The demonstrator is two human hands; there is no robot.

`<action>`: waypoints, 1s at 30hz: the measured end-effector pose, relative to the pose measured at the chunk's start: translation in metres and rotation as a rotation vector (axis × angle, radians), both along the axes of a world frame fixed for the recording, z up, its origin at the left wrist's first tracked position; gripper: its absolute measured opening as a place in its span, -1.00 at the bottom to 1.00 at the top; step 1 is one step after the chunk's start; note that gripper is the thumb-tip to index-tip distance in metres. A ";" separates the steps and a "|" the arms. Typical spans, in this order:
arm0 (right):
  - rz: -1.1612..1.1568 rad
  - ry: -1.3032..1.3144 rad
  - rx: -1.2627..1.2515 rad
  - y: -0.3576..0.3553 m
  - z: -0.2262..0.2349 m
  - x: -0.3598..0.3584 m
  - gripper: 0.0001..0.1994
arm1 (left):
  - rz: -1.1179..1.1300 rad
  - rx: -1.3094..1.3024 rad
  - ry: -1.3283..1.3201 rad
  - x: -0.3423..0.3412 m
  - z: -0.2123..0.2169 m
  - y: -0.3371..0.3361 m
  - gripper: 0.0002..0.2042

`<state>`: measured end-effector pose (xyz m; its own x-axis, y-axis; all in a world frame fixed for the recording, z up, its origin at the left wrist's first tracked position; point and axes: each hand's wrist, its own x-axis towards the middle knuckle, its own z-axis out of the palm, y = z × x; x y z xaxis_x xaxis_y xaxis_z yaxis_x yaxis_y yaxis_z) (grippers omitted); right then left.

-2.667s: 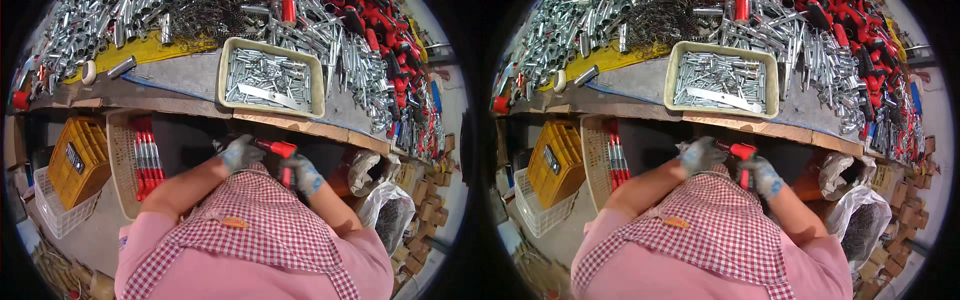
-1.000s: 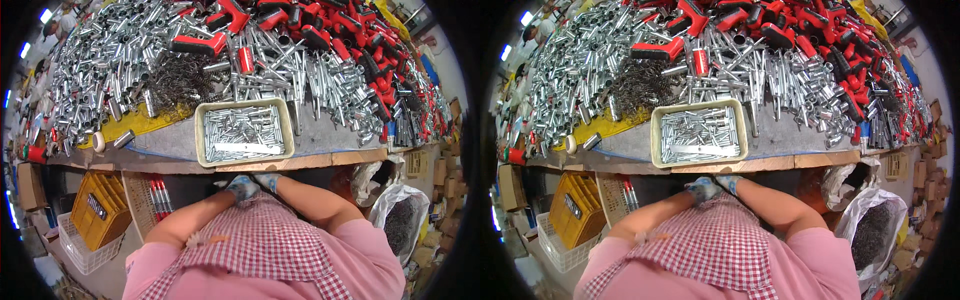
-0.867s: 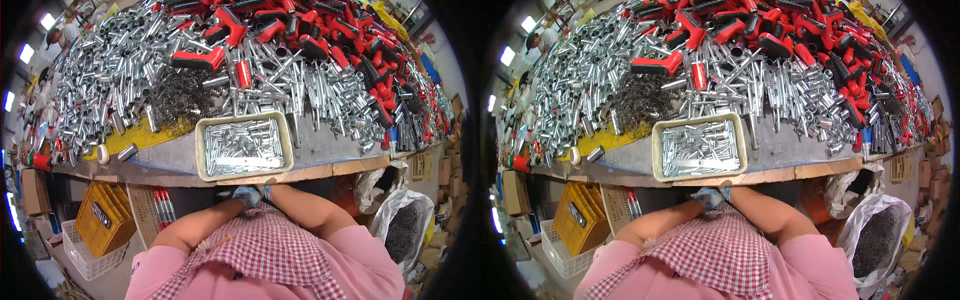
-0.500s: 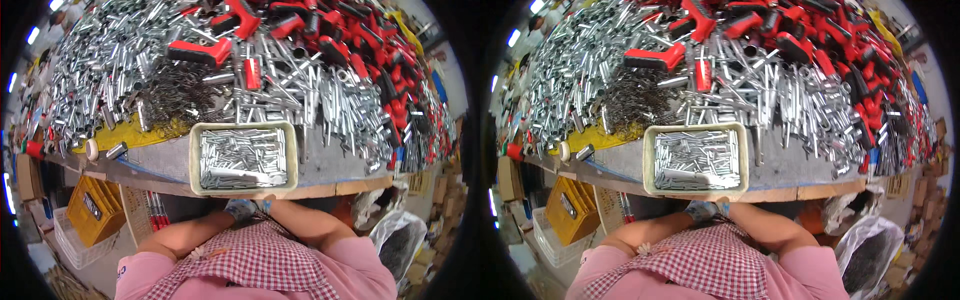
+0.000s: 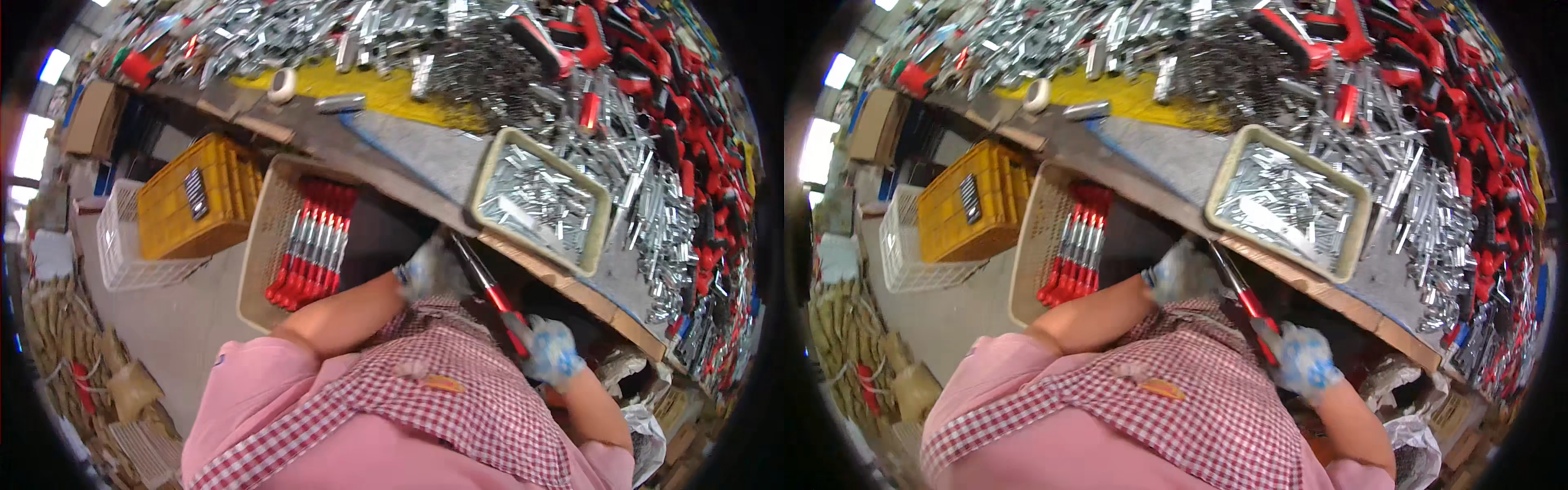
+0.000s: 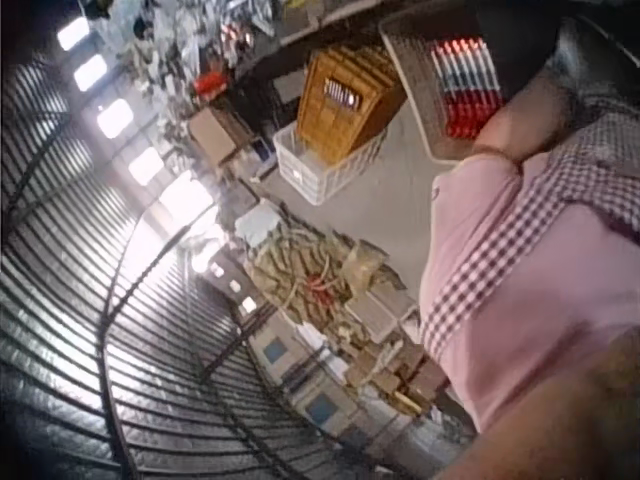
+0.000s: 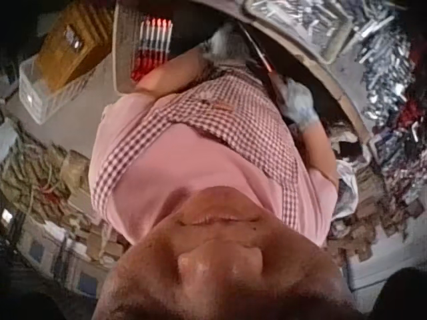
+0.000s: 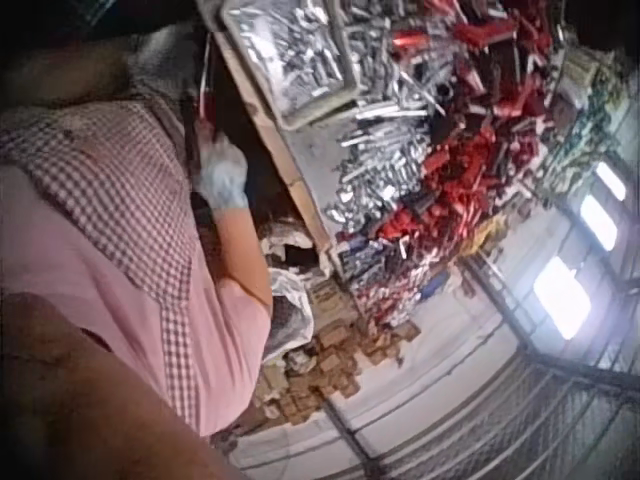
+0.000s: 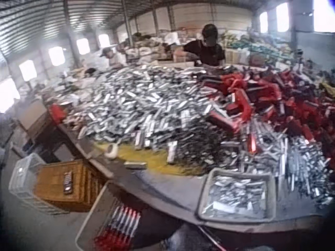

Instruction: Manually assemble tool shafts into plastic handles and attach small components like pins and tips.

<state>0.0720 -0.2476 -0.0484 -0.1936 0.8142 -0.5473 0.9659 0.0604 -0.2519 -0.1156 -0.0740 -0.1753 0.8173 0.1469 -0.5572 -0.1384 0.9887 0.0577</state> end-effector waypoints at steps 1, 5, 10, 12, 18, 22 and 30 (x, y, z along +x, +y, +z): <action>0.146 -0.008 0.096 -0.003 0.015 0.001 -0.23 | 0.243 0.045 -0.003 -0.001 -0.008 0.010 -0.60; -0.331 0.705 0.140 -0.012 0.011 -0.022 -0.24 | 0.597 0.001 0.020 -0.001 0.008 0.004 -0.80; -1.478 2.086 -0.667 0.001 -0.015 -0.041 -0.39 | 0.798 0.424 -0.025 -0.072 0.079 0.058 -0.73; -1.504 1.976 -0.967 0.019 -0.019 -0.068 -0.45 | 0.838 0.772 -0.145 -0.087 0.088 0.039 -0.71; -1.449 1.724 -0.853 0.072 0.000 -0.101 -0.56 | 0.873 0.589 0.381 -0.194 0.038 0.039 -0.75; -1.379 1.683 -0.760 0.114 -0.002 -0.131 -0.54 | 0.112 1.323 0.640 -0.279 0.001 0.031 -0.68; -0.992 1.882 -0.853 0.118 -0.047 -0.177 -0.47 | -0.169 1.118 1.179 -0.299 -0.177 -0.063 -0.65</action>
